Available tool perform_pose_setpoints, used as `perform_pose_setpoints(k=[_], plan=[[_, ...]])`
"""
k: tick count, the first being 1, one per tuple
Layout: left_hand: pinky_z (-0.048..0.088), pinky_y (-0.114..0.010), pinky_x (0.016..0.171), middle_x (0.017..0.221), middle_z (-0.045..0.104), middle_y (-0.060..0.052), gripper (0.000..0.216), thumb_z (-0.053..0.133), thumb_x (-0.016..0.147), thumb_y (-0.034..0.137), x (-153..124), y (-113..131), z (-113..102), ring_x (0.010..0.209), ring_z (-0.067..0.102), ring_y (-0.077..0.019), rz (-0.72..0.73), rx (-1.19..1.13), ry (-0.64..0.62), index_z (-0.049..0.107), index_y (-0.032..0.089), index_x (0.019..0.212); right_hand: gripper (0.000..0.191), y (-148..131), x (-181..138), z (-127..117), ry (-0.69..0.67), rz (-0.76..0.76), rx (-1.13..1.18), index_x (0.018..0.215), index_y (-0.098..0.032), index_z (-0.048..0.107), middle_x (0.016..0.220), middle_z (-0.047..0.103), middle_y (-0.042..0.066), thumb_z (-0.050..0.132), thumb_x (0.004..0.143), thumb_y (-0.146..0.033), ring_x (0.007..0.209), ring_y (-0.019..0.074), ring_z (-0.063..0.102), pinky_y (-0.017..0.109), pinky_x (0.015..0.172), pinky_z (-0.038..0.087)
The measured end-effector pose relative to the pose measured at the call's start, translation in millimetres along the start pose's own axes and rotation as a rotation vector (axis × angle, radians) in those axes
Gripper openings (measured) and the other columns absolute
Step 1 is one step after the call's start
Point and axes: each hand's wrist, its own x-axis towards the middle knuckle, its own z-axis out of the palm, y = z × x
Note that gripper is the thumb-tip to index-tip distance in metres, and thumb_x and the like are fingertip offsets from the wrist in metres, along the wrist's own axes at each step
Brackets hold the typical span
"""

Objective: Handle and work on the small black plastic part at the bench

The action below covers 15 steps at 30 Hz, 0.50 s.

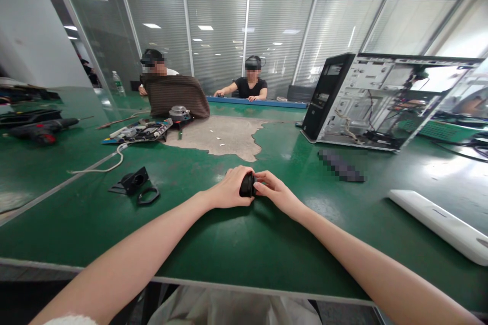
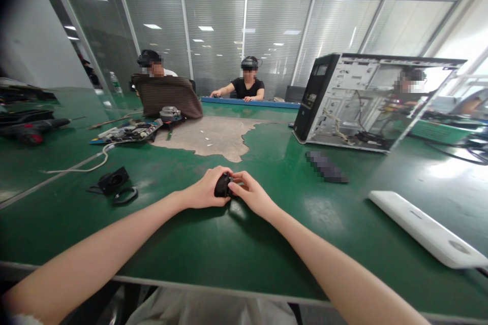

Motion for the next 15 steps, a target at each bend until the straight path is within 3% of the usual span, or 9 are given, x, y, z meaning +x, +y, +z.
perform_pose_setpoints(k=[5,10,15], plan=[[0.036,-0.036,0.081,0.100,0.046,-0.006,0.053,0.059,0.060,0.027,0.2,-0.5,-0.8,0.090,0.045,-0.0208,-0.011,-0.013,-0.015,0.035,0.019,0.107,0.032,-4.7,-3.8,0.2,-0.084,-0.056,0.066,0.089,-0.022,0.041,0.094,0.051,0.001,0.063,0.066,-0.029,0.085,0.0130,0.055,0.031,0.078,0.043],[0.035,-0.036,0.081,0.100,0.046,-0.006,0.053,0.059,0.061,0.029,0.3,-0.9,-0.4,0.091,0.045,-0.0212,-0.012,-0.020,-0.004,0.035,0.019,0.107,0.022,-5.4,-3.0,3.5,-0.019,-0.060,0.033,0.084,-0.021,0.042,0.087,0.052,0.000,0.056,0.072,-0.034,0.080,0.0113,0.053,0.029,0.074,0.044],[0.035,-0.037,0.080,0.099,0.047,-0.006,0.052,0.060,0.060,0.028,1.2,-0.8,0.3,0.090,0.046,-0.0215,-0.023,-0.028,-0.001,0.037,0.019,0.106,0.025,0.4,0.8,2.7,0.014,-0.046,-0.017,0.091,-0.022,0.043,0.088,0.053,0.001,0.055,0.073,-0.034,0.084,0.0123,0.052,0.030,0.075,0.044]])
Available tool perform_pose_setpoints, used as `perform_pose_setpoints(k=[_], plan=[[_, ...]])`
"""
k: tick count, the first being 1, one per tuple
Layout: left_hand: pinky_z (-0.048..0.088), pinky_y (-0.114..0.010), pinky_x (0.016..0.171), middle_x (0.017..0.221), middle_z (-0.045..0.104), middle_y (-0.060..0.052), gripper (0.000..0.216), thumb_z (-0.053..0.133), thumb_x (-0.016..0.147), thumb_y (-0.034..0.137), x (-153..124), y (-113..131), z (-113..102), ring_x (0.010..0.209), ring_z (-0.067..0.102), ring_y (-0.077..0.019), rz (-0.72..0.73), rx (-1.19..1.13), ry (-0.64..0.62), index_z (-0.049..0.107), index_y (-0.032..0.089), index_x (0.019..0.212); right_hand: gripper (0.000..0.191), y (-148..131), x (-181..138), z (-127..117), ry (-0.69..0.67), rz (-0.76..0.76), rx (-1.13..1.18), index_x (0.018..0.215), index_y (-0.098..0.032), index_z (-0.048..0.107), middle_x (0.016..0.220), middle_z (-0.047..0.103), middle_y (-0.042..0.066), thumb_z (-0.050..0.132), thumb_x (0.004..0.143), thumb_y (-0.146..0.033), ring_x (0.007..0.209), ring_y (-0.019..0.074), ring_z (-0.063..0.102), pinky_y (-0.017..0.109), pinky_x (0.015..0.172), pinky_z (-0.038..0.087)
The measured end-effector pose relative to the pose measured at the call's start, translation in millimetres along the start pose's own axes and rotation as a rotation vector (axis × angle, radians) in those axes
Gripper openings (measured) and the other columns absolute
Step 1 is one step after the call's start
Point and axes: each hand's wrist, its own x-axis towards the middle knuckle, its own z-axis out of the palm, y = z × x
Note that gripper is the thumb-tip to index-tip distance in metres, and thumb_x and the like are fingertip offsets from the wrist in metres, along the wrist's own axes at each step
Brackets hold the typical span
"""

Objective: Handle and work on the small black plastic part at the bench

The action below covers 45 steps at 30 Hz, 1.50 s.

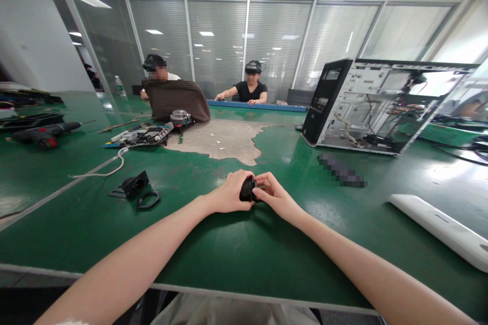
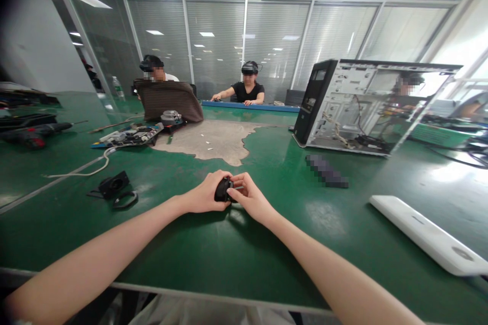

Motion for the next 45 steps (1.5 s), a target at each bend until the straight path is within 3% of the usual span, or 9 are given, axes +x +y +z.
perform_pose_setpoints(k=[9,13,19,25,35,41,45], plan=[[0.036,-0.036,0.079,0.099,0.047,-0.006,0.053,0.059,0.060,0.027,-0.7,0.3,-0.9,0.089,0.046,-0.0210,0.011,0.012,-0.002,0.036,0.019,0.107,0.029,-3.2,-4.7,-0.2,-0.078,-0.037,0.055,0.089,-0.022,0.040,0.094,0.052,0.001,0.060,0.070,-0.029,0.086,0.0126,0.054,0.031,0.079,0.043],[0.035,-0.036,0.080,0.099,0.047,-0.006,0.053,0.060,0.060,0.029,-0.8,0.1,-0.7,0.090,0.046,-0.0212,0.015,0.024,-0.002,0.037,0.019,0.106,0.021,-0.6,-3.2,0.6,-0.025,-0.039,0.042,0.086,-0.022,0.041,0.088,0.053,0.000,0.054,0.074,-0.033,0.084,0.0117,0.053,0.030,0.077,0.044],[0.035,-0.036,0.080,0.099,0.047,-0.006,0.053,0.060,0.060,0.028,0.0,0.9,-0.8,0.090,0.046,-0.0217,0.000,0.010,0.001,0.038,0.019,0.106,0.027,4.2,0.4,-1.0,0.016,0.005,-0.014,0.093,-0.021,0.044,0.092,0.052,0.002,0.054,0.073,-0.035,0.089,0.0136,0.052,0.032,0.080,0.044],[0.035,-0.036,0.080,0.099,0.047,-0.006,0.051,0.059,0.061,0.028,-0.6,1.9,-1.8,0.090,0.046,-0.0213,0.005,0.019,-0.008,0.037,0.019,0.106,0.026,-1.4,-3.3,-1.7,-0.069,-0.038,0.030,0.088,-0.022,0.042,0.094,0.053,0.000,0.059,0.071,-0.029,0.087,0.0126,0.054,0.030,0.079,0.044],[0.035,-0.035,0.081,0.099,0.047,-0.005,0.051,0.060,0.061,0.028,0.2,-0.1,0.2,0.090,0.045,-0.0204,0.027,0.019,0.002,0.036,0.019,0.105,0.023,4.0,1.4,-0.4,0.057,0.009,-0.044,0.090,-0.021,0.045,0.089,0.052,0.001,0.054,0.073,-0.034,0.082,0.0121,0.052,0.029,0.075,0.045],[0.035,-0.036,0.082,0.101,0.046,-0.005,0.052,0.060,0.061,0.028,-0.7,-0.8,0.6,0.091,0.045,-0.0207,0.020,0.017,0.002,0.036,0.019,0.106,0.026,-0.3,-4.5,-2.7,-0.057,-0.052,-0.006,0.091,-0.021,0.044,0.096,0.050,0.001,0.059,0.070,-0.028,0.086,0.0129,0.053,0.029,0.076,0.044],[0.036,-0.035,0.081,0.101,0.046,-0.005,0.053,0.060,0.061,0.028,-1.1,-2.3,2.1,0.090,0.045,-0.0203,0.016,0.026,0.007,0.035,0.019,0.107,0.023,-0.6,-5.1,-0.5,-0.020,-0.038,0.007,0.087,-0.021,0.043,0.089,0.050,-0.001,0.057,0.072,-0.031,0.077,0.0107,0.054,0.027,0.070,0.044]])
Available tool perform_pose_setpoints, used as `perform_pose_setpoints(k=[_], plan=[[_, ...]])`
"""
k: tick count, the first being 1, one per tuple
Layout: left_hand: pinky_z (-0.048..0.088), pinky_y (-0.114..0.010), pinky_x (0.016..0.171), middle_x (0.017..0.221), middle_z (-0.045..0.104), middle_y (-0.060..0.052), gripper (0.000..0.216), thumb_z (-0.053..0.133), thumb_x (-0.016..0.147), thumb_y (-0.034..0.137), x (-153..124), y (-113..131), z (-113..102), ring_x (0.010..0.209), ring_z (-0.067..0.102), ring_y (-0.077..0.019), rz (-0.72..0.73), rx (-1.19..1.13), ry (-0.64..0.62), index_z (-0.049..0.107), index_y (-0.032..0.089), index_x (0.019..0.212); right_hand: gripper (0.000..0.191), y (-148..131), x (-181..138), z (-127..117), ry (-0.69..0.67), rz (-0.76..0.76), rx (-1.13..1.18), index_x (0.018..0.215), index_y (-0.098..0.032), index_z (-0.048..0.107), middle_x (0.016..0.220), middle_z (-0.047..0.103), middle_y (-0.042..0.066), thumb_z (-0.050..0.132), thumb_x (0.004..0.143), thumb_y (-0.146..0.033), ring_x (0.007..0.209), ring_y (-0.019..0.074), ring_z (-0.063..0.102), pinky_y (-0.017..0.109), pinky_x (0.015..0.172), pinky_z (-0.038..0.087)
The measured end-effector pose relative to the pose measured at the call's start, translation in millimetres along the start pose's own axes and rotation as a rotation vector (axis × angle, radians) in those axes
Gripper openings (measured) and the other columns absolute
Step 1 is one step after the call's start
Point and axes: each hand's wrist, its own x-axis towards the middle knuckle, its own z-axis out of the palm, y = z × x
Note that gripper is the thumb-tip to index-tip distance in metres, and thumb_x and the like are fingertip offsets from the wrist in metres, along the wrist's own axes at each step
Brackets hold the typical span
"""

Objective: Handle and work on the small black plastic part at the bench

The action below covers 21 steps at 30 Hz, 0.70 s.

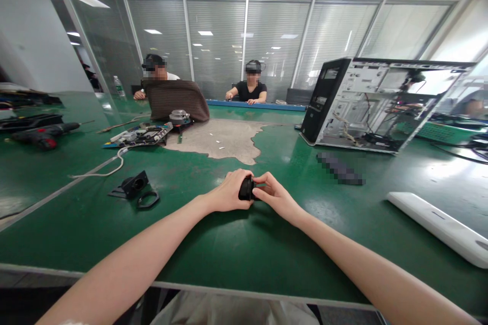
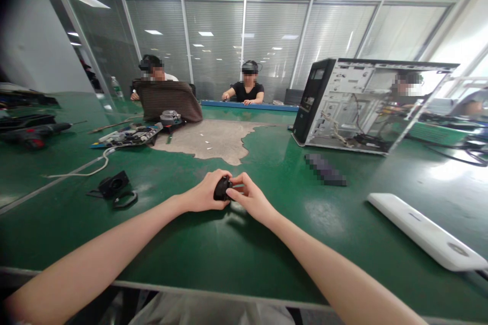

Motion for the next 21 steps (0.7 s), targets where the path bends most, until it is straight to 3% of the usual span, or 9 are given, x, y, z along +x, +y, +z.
perform_pose_setpoints(k=[6,12,17,21], plan=[[0.036,-0.035,0.080,0.099,0.046,-0.005,0.052,0.059,0.061,0.029,1.0,-0.3,-0.3,0.089,0.045,-0.0204,0.008,0.006,-0.010,0.036,0.019,0.106,0.026,2.3,4.2,0.1,0.067,0.052,-0.041,0.091,-0.020,0.044,0.094,0.051,0.002,0.056,0.072,-0.031,0.081,0.0126,0.054,0.030,0.074,0.044],[0.036,-0.035,0.079,0.099,0.046,-0.006,0.053,0.060,0.060,0.028,0.8,-0.1,-0.6,0.089,0.045,-0.0206,0.003,0.009,-0.006,0.036,0.018,0.106,0.028,0.4,0.3,-0.7,-0.041,-0.009,0.036,0.087,-0.022,0.041,0.094,0.051,0.000,0.061,0.068,-0.028,0.084,0.0126,0.054,0.030,0.076,0.044],[0.036,-0.035,0.079,0.098,0.046,-0.006,0.052,0.059,0.061,0.030,0.5,1.1,-1.3,0.089,0.045,-0.0208,0.006,0.012,0.002,0.036,0.019,0.107,0.019,2.0,2.4,1.1,0.031,0.009,0.012,0.083,-0.020,0.042,0.087,0.051,-0.001,0.054,0.074,-0.032,0.074,0.0099,0.054,0.028,0.070,0.045],[0.036,-0.035,0.079,0.098,0.046,-0.006,0.051,0.059,0.061,0.029,0.8,1.1,-1.3,0.089,0.045,-0.0205,0.009,0.004,0.001,0.037,0.019,0.106,0.024,3.2,5.0,-0.3,0.063,0.047,-0.025,0.090,-0.020,0.044,0.091,0.051,0.001,0.056,0.072,-0.031,0.078,0.0114,0.054,0.029,0.072,0.044]])
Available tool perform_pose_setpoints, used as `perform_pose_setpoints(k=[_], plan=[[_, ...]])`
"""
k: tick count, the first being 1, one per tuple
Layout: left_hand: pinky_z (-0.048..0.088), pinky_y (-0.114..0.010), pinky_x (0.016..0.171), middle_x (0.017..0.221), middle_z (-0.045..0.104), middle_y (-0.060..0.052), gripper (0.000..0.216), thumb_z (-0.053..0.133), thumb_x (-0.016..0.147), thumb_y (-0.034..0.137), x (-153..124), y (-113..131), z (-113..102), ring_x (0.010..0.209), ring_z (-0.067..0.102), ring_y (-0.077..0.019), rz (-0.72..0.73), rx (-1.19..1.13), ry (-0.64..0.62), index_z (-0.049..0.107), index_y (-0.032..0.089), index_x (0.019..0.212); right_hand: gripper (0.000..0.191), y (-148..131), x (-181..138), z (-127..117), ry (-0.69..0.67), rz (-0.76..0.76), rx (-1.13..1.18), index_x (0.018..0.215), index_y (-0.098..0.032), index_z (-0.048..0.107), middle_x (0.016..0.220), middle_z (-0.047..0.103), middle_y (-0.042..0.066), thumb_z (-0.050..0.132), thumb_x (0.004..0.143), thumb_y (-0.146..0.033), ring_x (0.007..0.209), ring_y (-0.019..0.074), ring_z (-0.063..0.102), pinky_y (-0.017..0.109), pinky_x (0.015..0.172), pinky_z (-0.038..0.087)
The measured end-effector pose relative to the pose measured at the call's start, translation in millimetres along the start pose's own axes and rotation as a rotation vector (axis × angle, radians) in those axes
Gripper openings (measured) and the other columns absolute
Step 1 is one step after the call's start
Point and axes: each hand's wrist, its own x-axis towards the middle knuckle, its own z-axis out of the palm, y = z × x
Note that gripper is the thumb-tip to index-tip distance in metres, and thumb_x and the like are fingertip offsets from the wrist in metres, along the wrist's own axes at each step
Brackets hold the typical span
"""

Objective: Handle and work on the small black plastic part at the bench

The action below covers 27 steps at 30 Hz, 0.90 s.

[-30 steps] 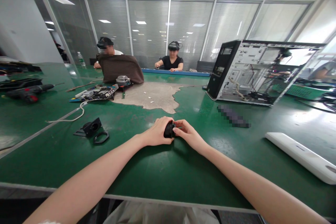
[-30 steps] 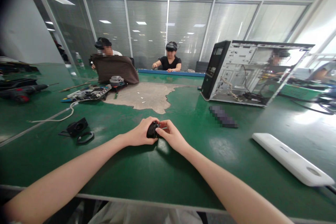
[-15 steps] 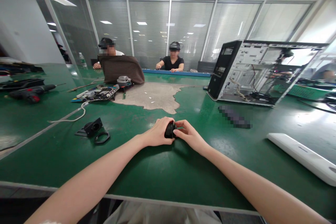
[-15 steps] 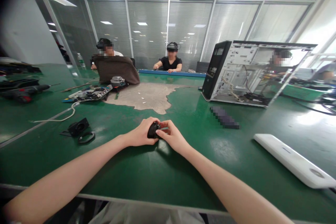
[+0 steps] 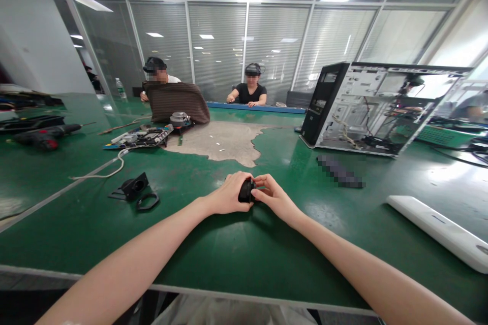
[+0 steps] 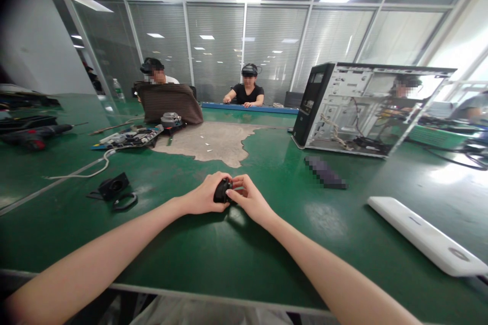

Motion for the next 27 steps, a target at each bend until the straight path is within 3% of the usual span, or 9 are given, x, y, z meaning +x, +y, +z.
perform_pose_setpoints(k=[7,12,16,22,27], plan=[[0.035,-0.036,0.080,0.100,0.046,-0.006,0.052,0.059,0.060,0.027,-0.3,-0.9,1.1,0.090,0.045,-0.0211,-0.015,-0.006,-0.003,0.036,0.020,0.106,0.026,-3.3,-5.3,0.2,-0.088,-0.051,0.053,0.087,-0.021,0.042,0.094,0.051,0.000,0.060,0.069,-0.027,0.085,0.0123,0.054,0.029,0.076,0.044],[0.035,-0.035,0.079,0.098,0.046,-0.006,0.051,0.059,0.061,0.030,0.1,-0.2,0.7,0.089,0.045,-0.0207,-0.001,0.003,0.001,0.037,0.019,0.106,0.019,-2.6,-3.1,2.4,-0.027,-0.031,0.031,0.084,-0.021,0.042,0.088,0.051,-0.001,0.053,0.074,-0.032,0.075,0.0102,0.054,0.029,0.072,0.045],[0.035,-0.035,0.079,0.096,0.047,-0.006,0.050,0.059,0.061,0.029,0.6,0.5,-0.7,0.088,0.045,-0.0207,-0.004,0.002,-0.010,0.038,0.019,0.105,0.024,-0.5,-1.1,0.9,-0.005,0.000,-0.010,0.090,-0.020,0.043,0.093,0.051,0.002,0.055,0.073,-0.033,0.081,0.0121,0.053,0.030,0.075,0.044],[0.035,-0.036,0.080,0.100,0.046,-0.006,0.053,0.059,0.059,0.027,-0.3,0.2,-1.0,0.090,0.045,-0.0211,-0.007,-0.008,-0.009,0.036,0.019,0.106,0.030,-1.7,-5.1,-0.7,-0.102,-0.051,0.060,0.088,-0.022,0.040,0.095,0.051,0.000,0.062,0.068,-0.028,0.085,0.0125,0.054,0.031,0.079,0.043],[0.035,-0.036,0.079,0.098,0.046,-0.006,0.051,0.059,0.061,0.030,-0.2,0.4,-1.0,0.089,0.045,-0.0211,-0.006,-0.003,-0.009,0.037,0.019,0.105,0.019,-1.4,-4.8,0.0,-0.058,-0.042,0.061,0.084,-0.021,0.042,0.089,0.052,-0.001,0.054,0.074,-0.033,0.079,0.0109,0.054,0.029,0.074,0.044]])
